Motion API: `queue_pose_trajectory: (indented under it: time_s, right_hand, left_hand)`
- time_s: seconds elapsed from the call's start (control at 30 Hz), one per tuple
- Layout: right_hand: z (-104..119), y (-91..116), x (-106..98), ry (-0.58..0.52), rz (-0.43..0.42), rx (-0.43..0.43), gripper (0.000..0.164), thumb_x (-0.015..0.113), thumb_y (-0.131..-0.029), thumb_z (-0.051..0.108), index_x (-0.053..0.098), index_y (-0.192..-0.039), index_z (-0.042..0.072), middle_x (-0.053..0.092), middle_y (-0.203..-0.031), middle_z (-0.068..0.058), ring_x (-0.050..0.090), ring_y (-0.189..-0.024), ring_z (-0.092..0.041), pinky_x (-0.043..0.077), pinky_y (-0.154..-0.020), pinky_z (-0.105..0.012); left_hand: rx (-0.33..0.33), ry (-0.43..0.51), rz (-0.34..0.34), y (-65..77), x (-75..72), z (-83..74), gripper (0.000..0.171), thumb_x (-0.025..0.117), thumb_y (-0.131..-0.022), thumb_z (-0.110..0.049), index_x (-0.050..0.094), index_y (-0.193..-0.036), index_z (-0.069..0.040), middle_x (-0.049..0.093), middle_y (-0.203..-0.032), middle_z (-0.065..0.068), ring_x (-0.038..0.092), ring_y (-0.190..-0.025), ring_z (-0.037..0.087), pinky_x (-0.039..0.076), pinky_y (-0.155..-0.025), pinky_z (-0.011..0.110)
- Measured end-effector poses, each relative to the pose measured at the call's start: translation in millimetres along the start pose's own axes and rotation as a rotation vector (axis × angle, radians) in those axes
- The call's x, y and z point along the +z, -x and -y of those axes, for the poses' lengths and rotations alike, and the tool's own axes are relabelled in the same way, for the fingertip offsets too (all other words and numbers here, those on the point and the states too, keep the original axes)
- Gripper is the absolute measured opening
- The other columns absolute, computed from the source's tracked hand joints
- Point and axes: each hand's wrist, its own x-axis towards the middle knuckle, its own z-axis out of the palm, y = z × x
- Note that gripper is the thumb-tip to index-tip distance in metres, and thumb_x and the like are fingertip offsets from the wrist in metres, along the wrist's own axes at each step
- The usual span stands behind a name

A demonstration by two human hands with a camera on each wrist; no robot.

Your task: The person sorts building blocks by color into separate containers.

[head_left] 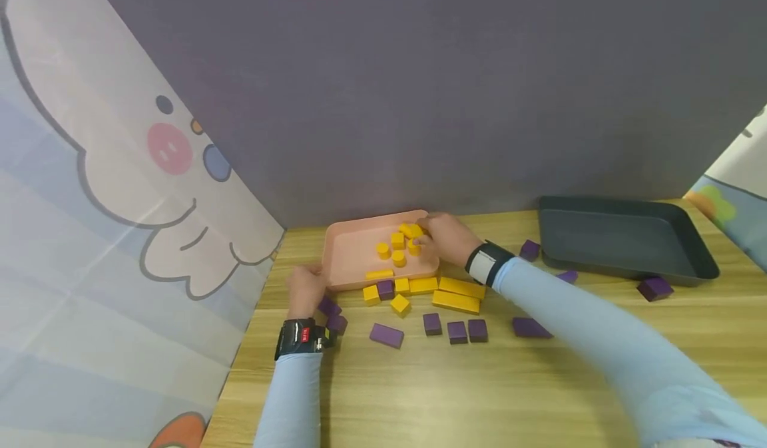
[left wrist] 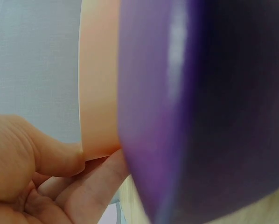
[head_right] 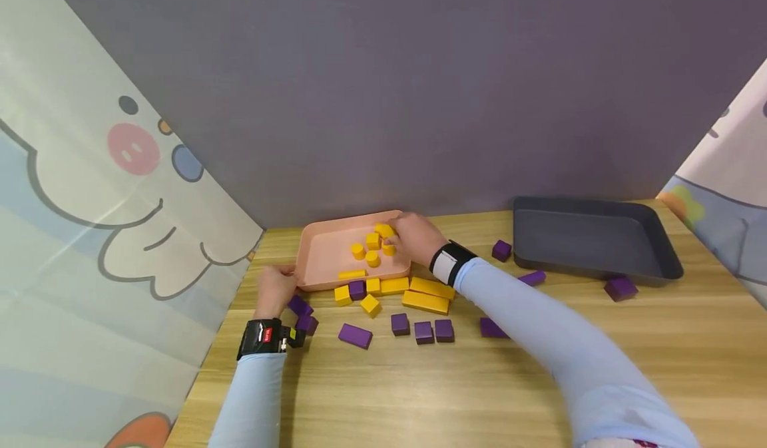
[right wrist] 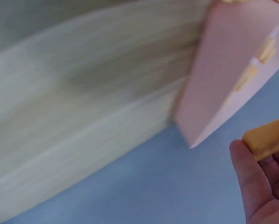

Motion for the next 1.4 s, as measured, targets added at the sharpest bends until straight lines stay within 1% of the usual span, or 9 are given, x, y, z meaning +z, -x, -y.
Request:
queue_pose_trajectory:
  time_s: [0.17,0.37,0.57,0.67,0.77,0.9,1.1,1.23,1.4]
  right_hand:
    - [23.1,-21.6,5.5,-0.017,0.006,0.030,0.043,0.073,-0.098,0.030,0.069,-0.135,0.008,0.075,-0.119,-0.009,0.069,-0.104,-0.025,0.059,-0.101,-0.039]
    - [43.3,-42.0,18.9,-0.151,0.031,0.060,0.041,0.076,-0.096,0.028,0.070,-0.134,0.012,0.074,-0.124,-0.006,0.067,-0.109,-0.024,0.055,-0.106,-0.043]
    - [54.8,-53.3,34.8,-0.245,0.033,0.055,0.034,0.079,-0.094,0.019,0.074,-0.126,0.010,0.073,-0.121,-0.006,0.064,-0.101,-0.022,0.058,-0.103,-0.038]
    - [58.7,-58.7,40.9,-0.245,0.035,0.034,0.032,0.079,-0.094,0.017,0.074,-0.124,0.007,0.073,-0.118,-0.008,0.065,-0.100,-0.022,0.059,-0.100,-0.038]
    - [62.0,-63.7,45.7,-0.231,0.039,0.008,0.031,0.078,-0.094,0.017,0.074,-0.123,0.006,0.074,-0.118,-0.008,0.067,-0.102,-0.023,0.059,-0.099,-0.038]
    - [63.8,-68.9,50.5,-0.208,0.036,-0.027,0.031,0.079,-0.094,0.016,0.074,-0.122,0.005,0.075,-0.119,-0.010,0.069,-0.105,-0.024,0.059,-0.099,-0.039]
    - [62.5,-77.3,55.5,-0.216,0.041,-0.024,0.032,0.079,-0.092,0.011,0.074,-0.122,0.003,0.075,-0.119,-0.011,0.069,-0.105,-0.024,0.060,-0.096,-0.039]
    - [62.6,-82.0,56.3,-0.211,0.059,-0.005,0.034,0.079,-0.092,0.011,0.073,-0.125,0.003,0.074,-0.123,-0.012,0.068,-0.108,-0.025,0.059,-0.099,-0.039]
    - [64.9,-86.4,56.0,-0.204,0.112,0.008,0.036,0.077,-0.093,0.010,0.072,-0.128,0.003,0.074,-0.127,-0.012,0.069,-0.111,-0.025,0.059,-0.102,-0.039]
  left_hand:
    - [-0.019,0.027,0.020,2.3,4.1,0.0,0.037,0.064,-0.095,-0.008,0.069,-0.128,0.006,0.069,-0.131,0.027,0.070,-0.119,0.042,0.058,-0.098,0.050]
    - [-0.047,0.030,0.029,5.3,5.9,1.3,0.036,0.063,-0.096,-0.007,0.069,-0.129,0.005,0.070,-0.128,0.028,0.074,-0.106,0.037,0.061,-0.088,0.043]
    - [-0.041,0.027,0.018,8.9,7.2,-1.0,0.035,0.065,-0.095,-0.007,0.070,-0.127,0.006,0.072,-0.125,0.028,0.075,-0.106,0.038,0.062,-0.090,0.046]
    - [-0.063,0.029,0.023,9.6,7.9,-2.5,0.035,0.066,-0.095,-0.007,0.070,-0.128,0.005,0.072,-0.125,0.027,0.076,-0.105,0.036,0.063,-0.086,0.043]
    - [-0.086,0.031,0.025,9.2,8.6,-3.2,0.036,0.064,-0.093,-0.003,0.070,-0.128,0.003,0.071,-0.128,0.027,0.075,-0.102,0.033,0.063,-0.077,0.035]
    - [-0.088,0.033,0.024,7.9,8.9,-3.5,0.039,0.060,-0.089,0.002,0.071,-0.127,0.003,0.071,-0.129,0.027,0.073,-0.095,0.029,0.054,-0.063,0.025]
    - [-0.054,0.035,0.010,5.9,6.6,-4.6,0.035,0.062,-0.091,-0.001,0.071,-0.125,0.005,0.074,-0.120,0.027,0.073,-0.085,0.025,0.052,-0.059,0.022]
    - [-0.029,0.026,-0.006,3.8,4.4,-5.0,0.033,0.064,-0.094,-0.005,0.071,-0.124,0.006,0.076,-0.113,0.027,0.070,-0.075,0.024,0.049,-0.056,0.022]
    - [-0.022,0.007,-0.016,-0.3,3.4,-4.0,0.032,0.065,-0.095,-0.008,0.072,-0.123,0.006,0.076,-0.115,0.027,0.068,-0.074,0.022,0.045,-0.054,0.021]
